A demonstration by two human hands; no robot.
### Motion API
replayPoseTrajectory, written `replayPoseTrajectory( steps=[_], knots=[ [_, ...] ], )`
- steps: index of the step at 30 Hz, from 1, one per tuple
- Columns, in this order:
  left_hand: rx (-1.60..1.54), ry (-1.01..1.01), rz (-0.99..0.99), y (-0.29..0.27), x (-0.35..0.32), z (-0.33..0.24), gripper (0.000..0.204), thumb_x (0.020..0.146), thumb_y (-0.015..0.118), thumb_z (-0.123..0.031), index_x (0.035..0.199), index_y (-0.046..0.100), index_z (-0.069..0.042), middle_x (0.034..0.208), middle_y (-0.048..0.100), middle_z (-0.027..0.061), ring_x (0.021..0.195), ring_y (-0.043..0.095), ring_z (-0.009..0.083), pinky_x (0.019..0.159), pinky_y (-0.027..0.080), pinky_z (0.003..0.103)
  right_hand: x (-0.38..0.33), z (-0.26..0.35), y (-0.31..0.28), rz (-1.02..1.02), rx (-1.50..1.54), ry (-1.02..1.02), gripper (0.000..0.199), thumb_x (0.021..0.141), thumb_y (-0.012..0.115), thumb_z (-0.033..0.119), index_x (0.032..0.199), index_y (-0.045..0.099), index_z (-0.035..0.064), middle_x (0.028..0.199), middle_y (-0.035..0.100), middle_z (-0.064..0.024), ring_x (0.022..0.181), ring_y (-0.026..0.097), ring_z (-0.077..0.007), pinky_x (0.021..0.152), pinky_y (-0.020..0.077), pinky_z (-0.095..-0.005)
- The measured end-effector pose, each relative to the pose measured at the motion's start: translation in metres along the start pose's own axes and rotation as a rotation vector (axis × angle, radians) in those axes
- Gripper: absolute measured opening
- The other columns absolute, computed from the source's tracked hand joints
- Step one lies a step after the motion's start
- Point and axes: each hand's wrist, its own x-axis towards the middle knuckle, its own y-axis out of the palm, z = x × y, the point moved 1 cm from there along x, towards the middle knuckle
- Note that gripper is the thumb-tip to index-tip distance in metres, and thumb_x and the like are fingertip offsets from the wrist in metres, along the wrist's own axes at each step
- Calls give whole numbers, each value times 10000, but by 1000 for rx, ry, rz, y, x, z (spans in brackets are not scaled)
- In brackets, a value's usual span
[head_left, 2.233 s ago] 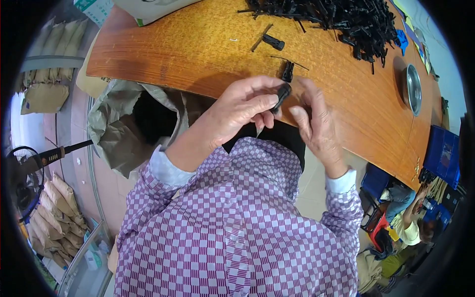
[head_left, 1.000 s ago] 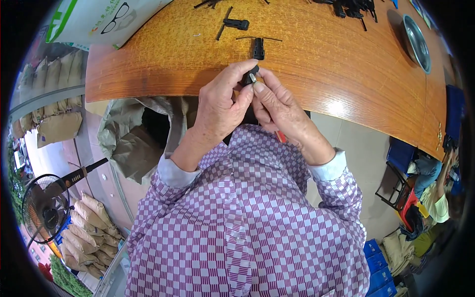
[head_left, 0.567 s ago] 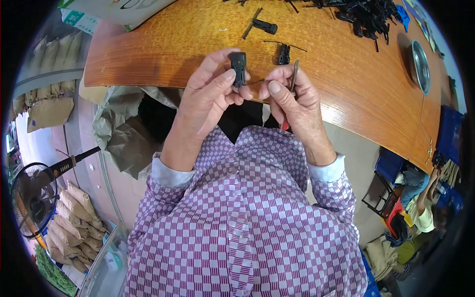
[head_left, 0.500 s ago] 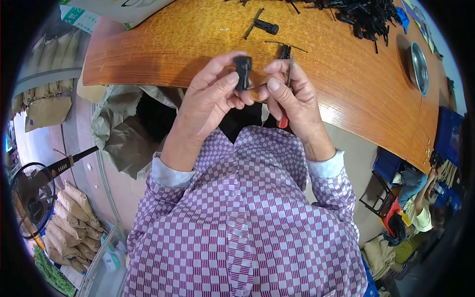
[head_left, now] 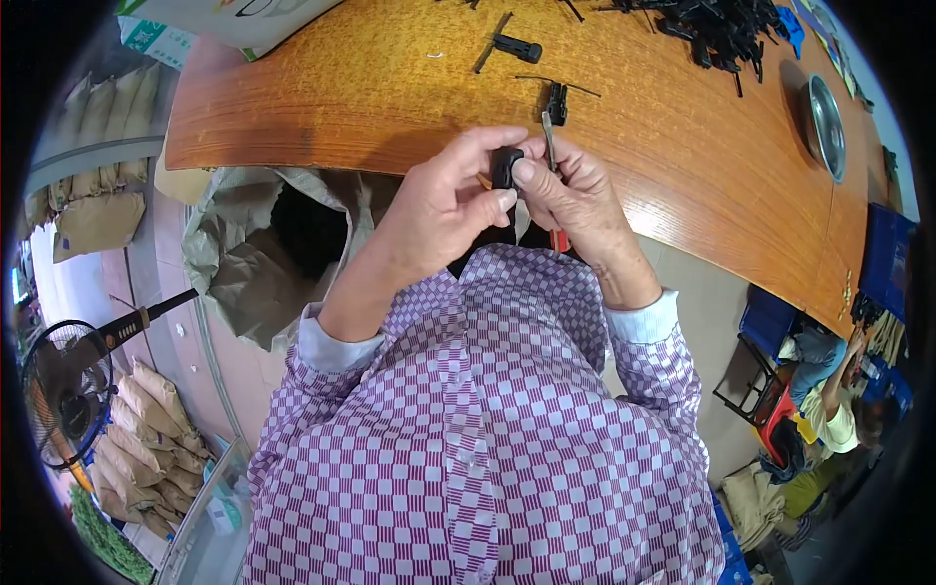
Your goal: Assembling small black plastic components by hand and using a tool.
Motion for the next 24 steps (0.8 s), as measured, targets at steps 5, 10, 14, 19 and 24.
replayPoseTrajectory(
  steps=[5,10,14,19,24],
  knots=[
    [182,90,-52,19,6,5,415,882,526,57,1273,402,-8,938,580,55,793,575,81,668,474,198,-20,0,2,-83,-208,-113,179,966,508,236,957,537,59,647,461,36,520,382,-34,458,297,-196],
    [261,72,-107,19,12,-2,328,852,549,41,1158,453,-29,843,602,97,745,624,163,662,495,291,-34,-6,6,-139,-298,-64,243,1000,415,269,950,514,53,651,433,28,576,412,-50,504,328,-203],
    [286,1,-85,24,14,-2,303,849,550,40,1125,451,-35,823,594,96,755,625,160,661,493,303,-36,-9,3,-139,-365,-97,256,1010,383,279,967,510,60,640,404,37,566,389,-45,493,312,-202],
    [446,76,-151,26,13,4,288,831,570,25,1087,460,-48,830,593,146,732,637,248,643,487,331,-33,-13,1,-102,-388,-150,234,1011,380,257,970,507,65,642,400,36,565,384,-47,499,323,-206],
    [651,170,-292,21,8,7,285,813,586,13,1066,476,-60,812,577,180,710,606,346,607,473,364,-19,-23,6,-89,-418,-149,196,994,418,221,984,498,42,608,464,-47,552,480,-133,507,399,-294]
  ],
)
